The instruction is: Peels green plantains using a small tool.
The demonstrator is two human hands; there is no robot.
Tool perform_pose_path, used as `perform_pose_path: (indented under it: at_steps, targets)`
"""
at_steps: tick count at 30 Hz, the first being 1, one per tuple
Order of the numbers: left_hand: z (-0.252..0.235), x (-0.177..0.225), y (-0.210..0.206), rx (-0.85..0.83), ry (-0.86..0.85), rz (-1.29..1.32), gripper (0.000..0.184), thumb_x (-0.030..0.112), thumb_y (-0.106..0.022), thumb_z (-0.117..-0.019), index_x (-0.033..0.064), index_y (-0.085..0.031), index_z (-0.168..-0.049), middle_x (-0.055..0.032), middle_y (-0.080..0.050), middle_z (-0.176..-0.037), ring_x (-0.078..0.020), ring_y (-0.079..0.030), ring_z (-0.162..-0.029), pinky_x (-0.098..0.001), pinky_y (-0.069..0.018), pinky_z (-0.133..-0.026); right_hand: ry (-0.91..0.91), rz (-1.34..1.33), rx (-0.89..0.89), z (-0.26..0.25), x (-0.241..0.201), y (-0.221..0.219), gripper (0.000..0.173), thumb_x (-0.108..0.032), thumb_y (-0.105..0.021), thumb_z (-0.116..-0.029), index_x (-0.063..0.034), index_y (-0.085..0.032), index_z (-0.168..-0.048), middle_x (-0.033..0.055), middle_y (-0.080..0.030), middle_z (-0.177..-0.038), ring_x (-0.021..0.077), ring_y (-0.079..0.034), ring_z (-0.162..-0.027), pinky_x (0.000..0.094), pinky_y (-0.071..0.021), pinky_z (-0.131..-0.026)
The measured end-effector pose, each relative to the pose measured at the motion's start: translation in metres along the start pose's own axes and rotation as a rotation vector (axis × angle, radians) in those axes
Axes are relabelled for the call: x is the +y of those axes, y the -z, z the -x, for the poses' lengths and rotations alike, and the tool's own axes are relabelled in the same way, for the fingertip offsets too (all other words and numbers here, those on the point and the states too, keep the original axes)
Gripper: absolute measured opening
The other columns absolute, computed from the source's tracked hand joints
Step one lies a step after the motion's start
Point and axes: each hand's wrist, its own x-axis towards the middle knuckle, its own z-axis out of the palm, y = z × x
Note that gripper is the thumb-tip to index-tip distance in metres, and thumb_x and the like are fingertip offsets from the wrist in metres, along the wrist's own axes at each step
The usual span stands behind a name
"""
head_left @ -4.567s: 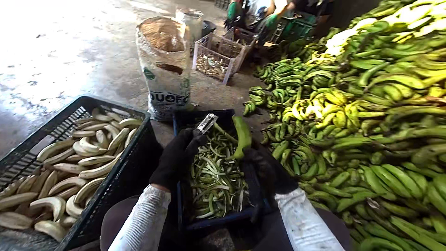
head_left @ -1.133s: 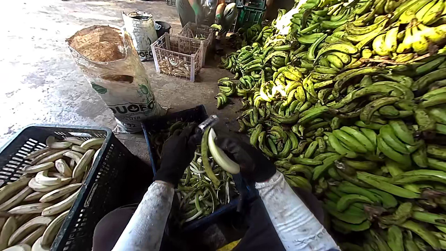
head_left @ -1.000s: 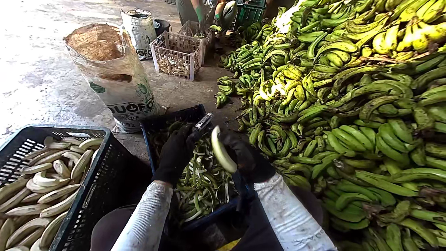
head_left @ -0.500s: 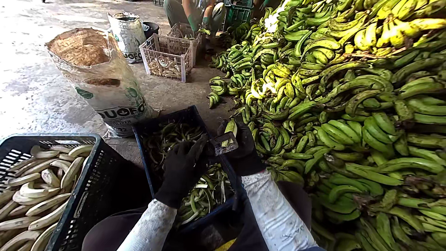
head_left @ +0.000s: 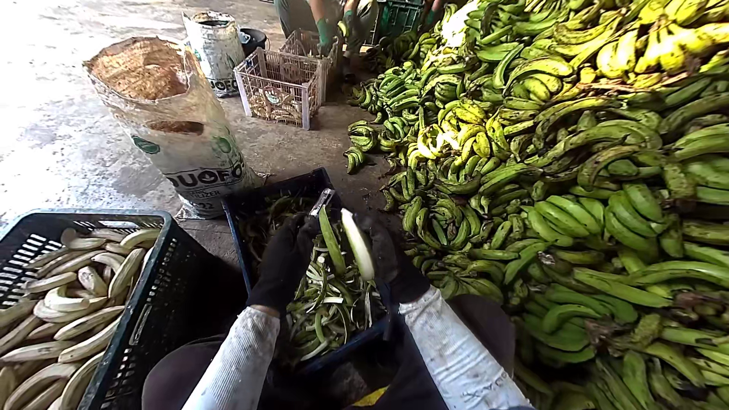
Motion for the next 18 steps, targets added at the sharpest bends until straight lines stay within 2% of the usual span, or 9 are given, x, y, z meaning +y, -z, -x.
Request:
perform_pose_path:
  at_steps: [2,3,5,7,9,11,14,15,18]
  targets:
    - [0.003,-0.003,0.001,-0.046,-0.092,-0.089,0.047,0.048,-0.045,-0.1070,0.0196,-0.058,-0.143,-0.0096,-0.067,-0.124,-0.0247,-0.067,-0.108,-0.0536,-0.0531,-0.094,0.016,-0.144,0.052,-0.006,0.003,0.012,0.035,-0.036,-0.037,-0.1063,-0.0136,-0.065,-0.108,0.0016,-0.064,-0.078,0.0102,-0.061,-0.064,0.0285,-0.0552,-0.058]
    - [0.005,-0.005,-0.001,-0.075,-0.156,-0.167,0.050,0.049,-0.046,-0.1058,0.0208,-0.056,-0.146,-0.0106,-0.066,-0.127,-0.0263,-0.067,-0.108,-0.0540,-0.0539,-0.093,0.020,-0.209,0.066,-0.009,0.003,0.020,0.038,-0.037,-0.036,-0.1078,-0.0135,-0.066,-0.111,0.0026,-0.066,-0.083,0.0113,-0.063,-0.069,0.0304,-0.0566,-0.063]
    - [0.010,-0.008,-0.006,-0.099,-0.332,-0.316,0.056,0.054,-0.048,-0.1029,0.0214,-0.054,-0.149,-0.0143,-0.066,-0.127,-0.0321,-0.067,-0.108,-0.0572,-0.0549,-0.090,0.018,-0.331,0.094,-0.013,-0.001,0.029,0.045,-0.043,-0.032,-0.1078,-0.0132,-0.066,-0.108,0.0033,-0.067,-0.083,0.0119,-0.064,-0.068,0.0302,-0.0571,-0.060]
    - [0.016,-0.012,-0.013,-0.064,-0.540,-0.396,0.054,0.050,-0.051,-0.1004,0.0224,-0.057,-0.147,-0.0178,-0.069,-0.120,-0.0374,-0.068,-0.103,-0.0589,-0.0559,-0.083,0.009,-0.410,0.074,-0.014,-0.004,0.040,0.049,-0.043,-0.031,-0.1075,-0.0096,-0.066,-0.114,0.0044,-0.067,-0.083,0.0124,-0.064,-0.067,0.0303,-0.0575,-0.060]
    - [0.022,-0.011,-0.016,-0.060,-0.676,-0.428,0.052,0.045,-0.056,-0.0982,0.0225,-0.059,-0.145,-0.0191,-0.070,-0.115,-0.0406,-0.069,-0.100,-0.0603,-0.0554,-0.080,-0.082,-0.499,0.056,-0.015,-0.004,0.049,0.053,-0.045,-0.029,-0.1065,-0.0066,-0.064,-0.119,0.0021,-0.062,-0.076,0.0091,-0.059,-0.056,0.0244,-0.0543,-0.052]
    - [0.025,-0.006,-0.022,-0.058,-0.730,-0.448,0.050,0.038,-0.062,-0.0939,0.0197,-0.064,-0.140,-0.0200,-0.071,-0.110,-0.0430,-0.069,-0.097,-0.0607,-0.0552,-0.079,-0.162,-0.516,0.071,-0.014,-0.005,0.051,0.051,-0.046,-0.030,-0.1067,-0.0076,-0.063,-0.115,0.0011,-0.059,-0.071,0.0080,-0.056,-0.051,0.0218,-0.0511,-0.047]
    - [0.023,0.003,-0.028,-0.114,-0.572,-0.456,0.050,0.038,-0.059,-0.0973,0.0212,-0.061,-0.144,-0.0208,-0.069,-0.115,-0.0427,-0.068,-0.100,-0.0595,-0.0544,-0.081,-0.147,-0.446,0.029,-0.012,0.001,0.042,0.041,-0.040,-0.033,-0.1061,-0.0140,-0.063,-0.097,-0.0003,-0.060,-0.068,0.0083,-0.058,-0.054,0.0240,-0.0511,-0.049]
    - [0.019,0.004,-0.029,-0.128,-0.481,-0.441,0.049,0.038,-0.057,-0.0995,0.0228,-0.058,-0.146,-0.0205,-0.068,-0.118,-0.0415,-0.068,-0.102,-0.0591,-0.0546,-0.082,-0.098,-0.410,-0.017,-0.012,0.004,0.038,0.041,-0.037,-0.033,-0.1060,-0.0142,-0.065,-0.096,0.0001,-0.063,-0.070,0.0088,-0.061,-0.058,0.0254,-0.0536,-0.053]
    - [0.003,0.002,-0.024,-0.096,-0.175,-0.343,0.049,0.043,-0.053,-0.1039,0.0196,-0.056,-0.147,-0.0189,-0.066,-0.126,-0.0383,-0.067,-0.107,-0.0607,-0.0540,-0.090,0.015,-0.241,-0.061,-0.010,0.010,0.027,0.033,-0.029,-0.038,-0.1074,-0.0125,-0.066,-0.107,0.0026,-0.066,-0.085,0.0104,-0.064,-0.071,0.0289,-0.0573,-0.065]
